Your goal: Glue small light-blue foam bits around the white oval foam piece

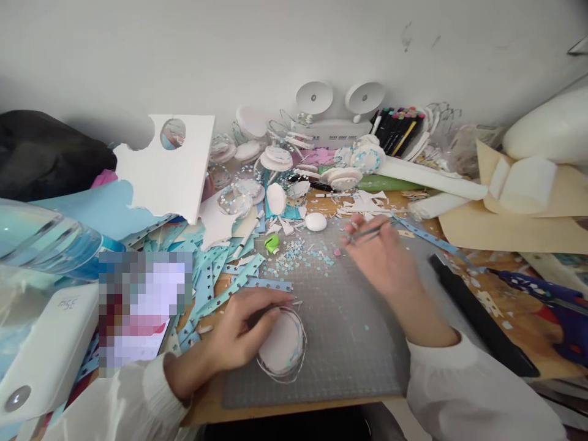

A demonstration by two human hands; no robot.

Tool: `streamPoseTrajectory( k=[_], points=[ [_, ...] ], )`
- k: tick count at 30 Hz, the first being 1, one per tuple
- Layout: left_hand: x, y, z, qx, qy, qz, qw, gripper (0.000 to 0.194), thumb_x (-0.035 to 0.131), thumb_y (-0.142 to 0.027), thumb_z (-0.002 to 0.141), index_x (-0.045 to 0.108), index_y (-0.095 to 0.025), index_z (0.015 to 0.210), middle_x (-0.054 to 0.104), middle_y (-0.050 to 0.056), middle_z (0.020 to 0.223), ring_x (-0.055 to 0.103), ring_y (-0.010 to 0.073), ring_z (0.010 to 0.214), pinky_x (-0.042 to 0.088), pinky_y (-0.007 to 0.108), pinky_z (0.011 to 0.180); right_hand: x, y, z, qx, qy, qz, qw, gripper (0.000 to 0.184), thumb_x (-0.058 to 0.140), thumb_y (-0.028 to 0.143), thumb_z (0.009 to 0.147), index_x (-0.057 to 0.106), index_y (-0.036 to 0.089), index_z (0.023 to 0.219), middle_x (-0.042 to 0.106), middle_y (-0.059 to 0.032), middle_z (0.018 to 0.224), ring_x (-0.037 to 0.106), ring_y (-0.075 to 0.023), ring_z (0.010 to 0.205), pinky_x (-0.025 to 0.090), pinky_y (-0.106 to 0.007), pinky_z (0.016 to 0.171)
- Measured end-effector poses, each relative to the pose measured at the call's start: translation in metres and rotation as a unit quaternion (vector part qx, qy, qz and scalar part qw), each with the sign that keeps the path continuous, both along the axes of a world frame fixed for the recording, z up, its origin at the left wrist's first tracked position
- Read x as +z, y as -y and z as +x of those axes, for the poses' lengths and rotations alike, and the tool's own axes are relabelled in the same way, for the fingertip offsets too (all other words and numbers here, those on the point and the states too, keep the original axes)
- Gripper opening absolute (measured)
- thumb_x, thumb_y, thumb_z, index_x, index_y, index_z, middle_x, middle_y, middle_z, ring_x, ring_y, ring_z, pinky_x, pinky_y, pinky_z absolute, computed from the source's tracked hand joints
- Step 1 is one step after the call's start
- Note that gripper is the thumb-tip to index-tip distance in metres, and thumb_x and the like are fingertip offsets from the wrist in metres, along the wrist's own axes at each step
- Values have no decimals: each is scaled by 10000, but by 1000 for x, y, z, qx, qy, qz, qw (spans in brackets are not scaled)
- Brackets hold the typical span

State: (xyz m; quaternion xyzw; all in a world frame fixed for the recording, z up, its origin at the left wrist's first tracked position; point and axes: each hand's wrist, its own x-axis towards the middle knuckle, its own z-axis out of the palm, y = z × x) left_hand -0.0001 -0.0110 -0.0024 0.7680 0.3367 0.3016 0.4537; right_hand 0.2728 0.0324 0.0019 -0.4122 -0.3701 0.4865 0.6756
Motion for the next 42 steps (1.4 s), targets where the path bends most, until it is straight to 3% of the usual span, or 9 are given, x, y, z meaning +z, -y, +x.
streamPoseTrajectory(
  k=[3,6,11,15,22,29,33,37,42],
  points=[
    [3,-3,0,-40,-2,32,999,287,506,-231,901,671,-192,1133,723,90,1052,635,248,999,467,388,903,1,15,-20,283,-46,27,958,338,719,523,733,559,227,706,641,-9,876,620,-159,803,496,-327,727],
    [13,-6,3,24,27,-12,999,275,478,-235,926,670,-210,1121,680,93,1158,588,256,1103,448,396,961,3,22,-29,473,-78,68,875,257,672,421,819,559,210,725,639,-6,860,618,-125,780,480,-270,710],
    [36,-5,20,9,128,-185,974,362,541,-239,890,587,-225,1248,610,107,1277,622,244,1054,504,380,912,6,22,-36,595,-141,90,786,267,673,364,825,544,182,679,667,-43,1037,673,-125,804,514,-226,650],
    [49,-1,36,-24,144,-248,958,357,607,-244,859,605,-224,1216,665,94,1190,630,254,1091,523,366,905,5,23,-38,625,-163,91,758,319,681,381,814,518,168,641,584,-96,1302,695,-175,902,546,-230,622],
    [58,2,53,25,90,-261,961,193,598,-331,869,684,-161,900,689,32,696,641,165,600,507,271,567,7,35,-37,569,-116,75,811,137,736,343,777,686,221,742,249,5,1579,676,-191,1000,579,-327,768],
    [56,-2,55,87,10,-154,984,176,667,-303,829,709,-143,769,711,45,712,650,179,693,504,272,645,11,39,-38,549,-15,89,831,122,797,270,710,759,278,826,361,7,1530,380,-291,1382,561,-374,858],
    [61,-8,38,153,46,-85,984,144,695,-277,801,723,-165,714,724,42,773,653,178,742,514,290,708,14,33,-22,515,-12,85,853,95,777,328,737,733,265,794,438,-16,1484,634,-261,1116,528,-444,904],
    [68,-13,13,301,167,-40,938,72,740,-206,758,722,-207,688,730,2,804,651,144,799,511,254,754,18,22,0,340,-1,86,937,120,732,407,769,684,297,772,684,0,1144,680,-199,889,528,-457,861],
    [78,-6,-8,402,289,4,869,81,723,-121,740,711,-182,688,723,-5,818,621,110,790,499,223,744,16,4,17,4,-48,92,995,96,727,392,766,659,327,779,660,45,1083,617,-142,910,513,-309,767]
  ],
)
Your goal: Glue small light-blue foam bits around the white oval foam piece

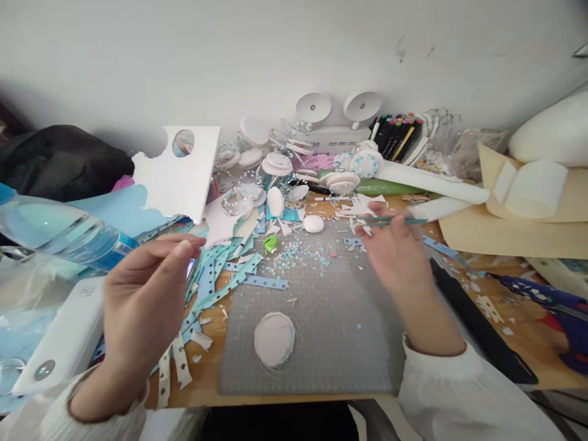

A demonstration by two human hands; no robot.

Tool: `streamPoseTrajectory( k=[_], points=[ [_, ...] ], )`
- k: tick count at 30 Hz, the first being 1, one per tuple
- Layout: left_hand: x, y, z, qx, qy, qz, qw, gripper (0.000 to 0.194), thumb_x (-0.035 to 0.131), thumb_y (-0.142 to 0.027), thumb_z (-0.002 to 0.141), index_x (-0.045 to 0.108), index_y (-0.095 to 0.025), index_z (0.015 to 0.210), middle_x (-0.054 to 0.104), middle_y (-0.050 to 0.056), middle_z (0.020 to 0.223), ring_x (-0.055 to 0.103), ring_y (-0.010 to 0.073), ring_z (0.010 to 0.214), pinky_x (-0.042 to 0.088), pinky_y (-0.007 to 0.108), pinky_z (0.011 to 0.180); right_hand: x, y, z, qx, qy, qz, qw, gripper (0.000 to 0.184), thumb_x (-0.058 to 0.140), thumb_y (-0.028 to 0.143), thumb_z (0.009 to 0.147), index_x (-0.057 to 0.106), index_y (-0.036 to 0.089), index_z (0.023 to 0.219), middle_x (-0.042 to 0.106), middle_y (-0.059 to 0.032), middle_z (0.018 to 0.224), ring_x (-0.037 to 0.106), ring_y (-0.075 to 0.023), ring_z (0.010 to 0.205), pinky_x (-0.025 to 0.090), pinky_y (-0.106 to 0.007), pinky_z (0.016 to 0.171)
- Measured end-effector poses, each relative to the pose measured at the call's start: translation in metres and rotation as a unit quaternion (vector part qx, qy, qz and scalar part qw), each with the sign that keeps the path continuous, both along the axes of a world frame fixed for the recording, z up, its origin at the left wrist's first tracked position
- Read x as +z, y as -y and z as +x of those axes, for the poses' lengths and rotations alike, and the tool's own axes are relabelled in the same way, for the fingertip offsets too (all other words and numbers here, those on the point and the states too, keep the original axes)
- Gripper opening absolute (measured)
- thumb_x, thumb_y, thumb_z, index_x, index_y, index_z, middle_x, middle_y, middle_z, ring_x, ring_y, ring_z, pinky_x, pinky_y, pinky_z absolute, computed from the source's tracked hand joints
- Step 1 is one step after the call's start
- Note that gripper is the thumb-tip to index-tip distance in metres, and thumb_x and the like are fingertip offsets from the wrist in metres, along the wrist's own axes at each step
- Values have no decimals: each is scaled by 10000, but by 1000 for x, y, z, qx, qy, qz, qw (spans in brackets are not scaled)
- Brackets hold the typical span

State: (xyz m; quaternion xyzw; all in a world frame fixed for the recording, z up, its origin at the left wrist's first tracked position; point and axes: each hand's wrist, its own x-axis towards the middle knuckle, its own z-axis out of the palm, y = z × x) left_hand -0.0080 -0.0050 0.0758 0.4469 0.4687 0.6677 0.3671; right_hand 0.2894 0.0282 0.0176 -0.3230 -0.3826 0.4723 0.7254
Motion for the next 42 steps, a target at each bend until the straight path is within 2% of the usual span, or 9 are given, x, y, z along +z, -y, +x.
streamPoseTrajectory(
  k=[4,7,9,11,15,20,25,33,42],
  points=[
    [10,0,-11,30,79,75,994,148,642,-121,785,669,-174,649,645,-12,703,591,120,749,502,242,698,-6,-9,3,-93,-67,-7,993,137,715,407,775,642,297,815,615,73,878,553,-66,703,481,-245,712],
    [9,-5,-14,48,96,147,983,143,604,-87,770,647,-147,648,591,0,664,579,118,715,483,232,667,-12,-9,-6,-117,-17,-16,993,152,706,403,788,638,270,817,593,62,834,526,-65,649,486,-271,726],
    [1,-5,-12,53,7,133,990,242,653,-5,670,685,-158,854,670,19,857,592,127,751,477,247,725,-16,-7,-16,-123,34,-20,992,142,725,370,775,643,261,817,605,42,854,549,-86,683,491,-289,724],
    [-13,-4,-5,-22,-134,110,985,399,672,-30,704,654,-219,1055,652,18,1049,588,158,948,455,270,877,-20,-4,-27,-109,86,-23,990,147,760,316,742,650,251,816,625,18,860,579,-116,733,498,-295,712],
    [-41,-2,10,-303,-421,30,854,264,484,-184,919,645,-249,1118,694,40,1088,626,208,1027,472,315,907,-28,2,-44,-61,213,-26,975,156,771,268,723,620,228,737,666,-14,808,627,-156,766,516,-306,698],
    [-54,-11,14,-332,-530,9,780,304,411,-296,964,679,-211,1080,732,83,968,667,243,937,491,349,857,-37,5,-52,-19,360,-20,933,142,700,299,792,599,218,735,697,-41,812,674,-186,831,528,-337,750],
    [-56,-14,7,-282,-514,-9,810,311,432,-312,957,698,-199,843,720,71,797,671,220,765,488,319,762,-42,6,-55,2,411,-18,911,117,674,302,823,617,218,766,726,-55,826,691,-199,824,530,-347,741],
    [-64,-5,7,-207,-366,3,907,277,399,-192,969,635,-183,1114,684,72,1102,615,203,1055,455,317,912,-44,6,-62,29,439,-21,898,108,673,292,821,621,223,755,738,-52,817,704,-207,801,545,-350,735],
    [-84,-2,15,-192,-286,31,938,268,449,-136,935,562,-227,1160,595,70,1170,541,220,1142,431,395,1004,-45,6,-63,-7,451,9,892,90,671,258,819,616,222,758,734,-38,788,710,-196,780,555,-319,692]
  ],
)
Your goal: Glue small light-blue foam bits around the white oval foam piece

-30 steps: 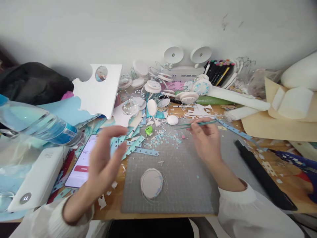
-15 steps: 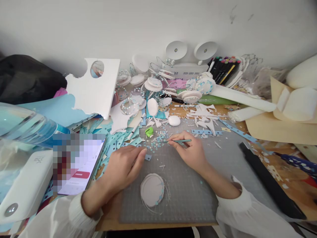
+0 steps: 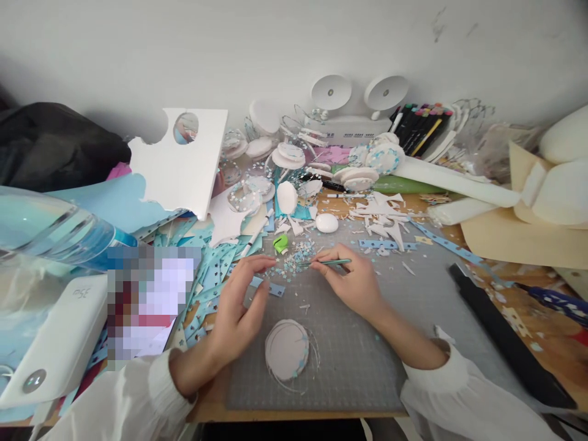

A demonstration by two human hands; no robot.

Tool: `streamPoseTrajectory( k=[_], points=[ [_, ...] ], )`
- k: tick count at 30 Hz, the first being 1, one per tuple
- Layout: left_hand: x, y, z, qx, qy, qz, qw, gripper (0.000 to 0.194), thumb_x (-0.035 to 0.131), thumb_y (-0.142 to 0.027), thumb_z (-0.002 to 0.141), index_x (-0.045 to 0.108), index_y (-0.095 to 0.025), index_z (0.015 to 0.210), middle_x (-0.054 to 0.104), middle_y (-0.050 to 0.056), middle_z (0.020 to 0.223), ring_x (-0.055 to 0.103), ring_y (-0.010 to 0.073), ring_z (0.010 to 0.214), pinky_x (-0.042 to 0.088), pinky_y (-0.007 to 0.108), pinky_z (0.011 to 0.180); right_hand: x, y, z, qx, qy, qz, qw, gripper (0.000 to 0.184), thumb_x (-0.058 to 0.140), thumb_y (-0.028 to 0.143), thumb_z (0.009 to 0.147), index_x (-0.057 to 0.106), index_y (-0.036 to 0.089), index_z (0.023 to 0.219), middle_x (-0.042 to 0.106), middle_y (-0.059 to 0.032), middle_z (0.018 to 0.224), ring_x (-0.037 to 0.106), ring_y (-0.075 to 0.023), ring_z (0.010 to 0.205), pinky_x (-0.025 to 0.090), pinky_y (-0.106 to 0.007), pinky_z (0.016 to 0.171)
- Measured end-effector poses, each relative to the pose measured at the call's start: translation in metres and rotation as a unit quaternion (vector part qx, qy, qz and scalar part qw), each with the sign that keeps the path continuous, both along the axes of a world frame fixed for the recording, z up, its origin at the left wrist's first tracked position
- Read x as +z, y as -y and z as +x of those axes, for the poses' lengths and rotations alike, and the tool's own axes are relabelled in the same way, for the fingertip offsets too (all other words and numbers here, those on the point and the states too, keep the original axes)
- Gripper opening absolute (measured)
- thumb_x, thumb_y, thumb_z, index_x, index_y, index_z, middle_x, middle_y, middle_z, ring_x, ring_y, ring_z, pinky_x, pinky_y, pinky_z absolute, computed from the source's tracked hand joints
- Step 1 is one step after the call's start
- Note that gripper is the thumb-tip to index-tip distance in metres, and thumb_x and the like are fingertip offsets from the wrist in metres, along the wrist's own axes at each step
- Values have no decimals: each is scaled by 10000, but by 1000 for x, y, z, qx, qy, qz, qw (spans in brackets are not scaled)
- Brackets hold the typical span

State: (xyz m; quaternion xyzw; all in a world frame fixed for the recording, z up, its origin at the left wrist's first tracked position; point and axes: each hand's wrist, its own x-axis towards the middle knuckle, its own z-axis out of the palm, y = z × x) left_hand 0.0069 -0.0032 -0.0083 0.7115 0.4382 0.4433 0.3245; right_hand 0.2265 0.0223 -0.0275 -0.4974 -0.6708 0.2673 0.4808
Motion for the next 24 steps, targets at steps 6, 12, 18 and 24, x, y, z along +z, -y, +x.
streamPoseTrajectory(
  k=[6,12,18,24],
  points=[
    [5,5,4,1,-17,-18,1000,261,459,-130,917,536,-222,1148,579,72,1154,549,215,1106,457,392,975,0,1,1,-4,19,9,1000,89,663,277,831,630,223,769,738,-38,802,711,-197,787,562,-323,699],
    [32,18,-19,62,-157,16,986,301,512,-132,859,513,-208,1151,578,72,1139,553,211,1091,463,354,957,-3,2,4,-6,19,16,1000,71,663,265,828,629,220,784,731,-39,808,706,-196,808,559,-332,722],
    [55,12,-88,267,-330,-65,903,477,602,-374,821,469,-151,1221,581,112,1132,597,270,1010,494,431,900,-8,2,3,-9,4,15,1000,79,668,266,825,612,223,790,716,-34,815,697,-192,834,548,-337,753],
    [43,14,-116,274,-481,-146,820,686,566,-518,809,410,-75,1309,545,201,1213,525,386,1154,445,488,942,-11,2,3,-9,-19,-7,1000,112,668,301,827,592,229,787,705,-32,830,688,-200,880,532,-350,774]
  ],
)
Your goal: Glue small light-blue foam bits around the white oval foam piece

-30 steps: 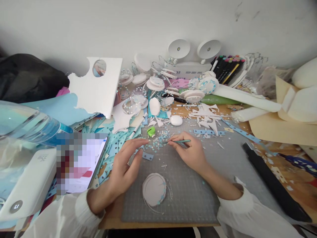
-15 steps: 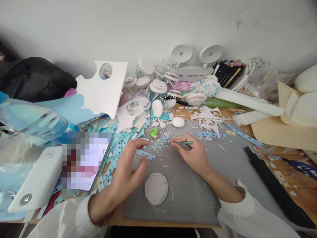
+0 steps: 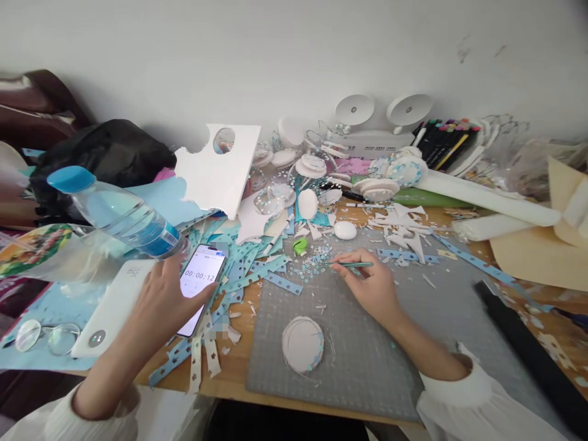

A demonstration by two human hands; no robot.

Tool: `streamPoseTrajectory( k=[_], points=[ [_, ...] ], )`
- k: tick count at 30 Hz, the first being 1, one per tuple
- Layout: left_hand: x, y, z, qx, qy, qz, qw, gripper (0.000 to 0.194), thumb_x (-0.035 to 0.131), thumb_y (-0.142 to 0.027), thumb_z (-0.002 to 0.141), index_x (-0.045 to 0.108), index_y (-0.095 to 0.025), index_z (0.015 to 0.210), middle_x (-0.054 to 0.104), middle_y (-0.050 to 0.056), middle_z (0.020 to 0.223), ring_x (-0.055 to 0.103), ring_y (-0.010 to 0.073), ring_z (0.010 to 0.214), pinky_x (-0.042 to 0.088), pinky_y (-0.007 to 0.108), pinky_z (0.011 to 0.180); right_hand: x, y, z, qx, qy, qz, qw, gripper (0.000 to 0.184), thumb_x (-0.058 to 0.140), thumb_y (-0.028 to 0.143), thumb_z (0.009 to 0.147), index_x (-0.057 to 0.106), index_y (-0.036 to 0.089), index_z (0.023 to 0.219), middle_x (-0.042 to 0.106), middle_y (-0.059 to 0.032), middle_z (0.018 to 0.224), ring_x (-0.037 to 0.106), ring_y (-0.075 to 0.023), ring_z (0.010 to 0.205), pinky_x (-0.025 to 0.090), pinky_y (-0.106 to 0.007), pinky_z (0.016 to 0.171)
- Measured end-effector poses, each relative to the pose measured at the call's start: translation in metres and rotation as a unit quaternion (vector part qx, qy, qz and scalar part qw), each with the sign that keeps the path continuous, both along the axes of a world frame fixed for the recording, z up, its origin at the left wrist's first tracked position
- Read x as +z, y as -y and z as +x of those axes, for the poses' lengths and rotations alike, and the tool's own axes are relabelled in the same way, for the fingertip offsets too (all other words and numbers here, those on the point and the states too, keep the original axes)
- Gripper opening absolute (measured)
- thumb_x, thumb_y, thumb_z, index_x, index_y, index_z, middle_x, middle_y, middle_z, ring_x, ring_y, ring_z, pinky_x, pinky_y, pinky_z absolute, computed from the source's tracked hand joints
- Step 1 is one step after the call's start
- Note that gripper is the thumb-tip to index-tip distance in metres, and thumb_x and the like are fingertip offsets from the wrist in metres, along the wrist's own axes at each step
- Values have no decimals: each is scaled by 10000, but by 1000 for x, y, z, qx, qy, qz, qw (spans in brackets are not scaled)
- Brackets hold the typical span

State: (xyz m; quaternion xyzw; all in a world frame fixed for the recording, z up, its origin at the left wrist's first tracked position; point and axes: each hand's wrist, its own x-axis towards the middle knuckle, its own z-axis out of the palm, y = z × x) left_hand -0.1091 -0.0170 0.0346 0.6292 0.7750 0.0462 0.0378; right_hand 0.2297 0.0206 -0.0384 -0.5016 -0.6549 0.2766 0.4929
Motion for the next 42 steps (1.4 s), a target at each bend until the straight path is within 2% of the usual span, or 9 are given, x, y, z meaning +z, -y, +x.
streamPoseTrajectory(
  k=[6,10,18,25,28,30,33,36,42],
  points=[
    [-19,-4,6,-12,-78,35,996,756,583,-529,773,404,-38,1320,570,239,1188,550,429,1120,448,482,908,0,0,1,-6,-5,-18,1000,119,671,326,825,605,232,793,700,-34,841,678,-205,896,522,-357,786],
    [-24,-11,2,10,-56,39,998,840,611,-587,718,410,-45,1327,601,238,1157,571,437,1092,455,484,901,0,-1,1,-4,-7,-21,1000,117,669,325,828,608,232,792,699,-38,849,674,-206,900,522,-362,793],
    [-12,-17,7,18,2,76,997,791,621,-532,731,378,-77,1331,603,244,1190,586,421,1092,486,472,838,-2,-2,1,-1,-7,1,1000,137,669,334,828,600,222,789,703,-46,835,678,-205,874,531,-362,777],
    [-17,-28,17,-4,-27,83,996,699,587,-477,792,369,-52,1302,639,240,1087,618,446,1022,489,492,792,5,0,1,-22,-6,-6,1000,150,661,351,832,606,218,788,711,-62,846,682,-214,869,539,-372,763],
    [-12,-23,24,-51,-56,99,992,565,544,-437,847,444,-36,1232,619,246,1072,598,453,1037,471,524,845,8,0,0,-37,-12,-11,999,150,661,356,828,614,220,784,714,-61,843,684,-209,846,541,-362,747],
    [-5,-17,36,-108,-56,171,978,485,527,-418,873,483,-72,1209,579,232,1165,543,427,1135,424,520,950,8,0,-1,-36,-11,-15,999,139,661,349,827,620,223,785,713,-58,839,685,-209,850,540,-362,753],
    [-1,-11,66,-204,59,222,952,315,536,-326,889,533,-148,1149,622,143,1118,572,316,1091,435,435,964,7,-1,-2,-29,-6,-13,999,122,669,329,823,618,225,784,709,-50,829,685,-212,867,536,-367,770],
    [-8,-17,99,-264,251,174,915,140,505,-242,911,590,-171,997,651,75,954,618,204,893,496,321,810,9,0,-2,-28,-29,-9,999,126,677,318,821,606,225,775,707,-46,826,684,-202,861,539,-358,765],
    [-30,-32,123,-201,515,40,832,162,543,-273,895,660,-161,907,687,53,866,633,168,802,510,273,720,26,13,-8,11,-137,25,990,134,678,264,829,555,237,783,711,-31,837,695,-178,851,572,-316,701]
  ],
)
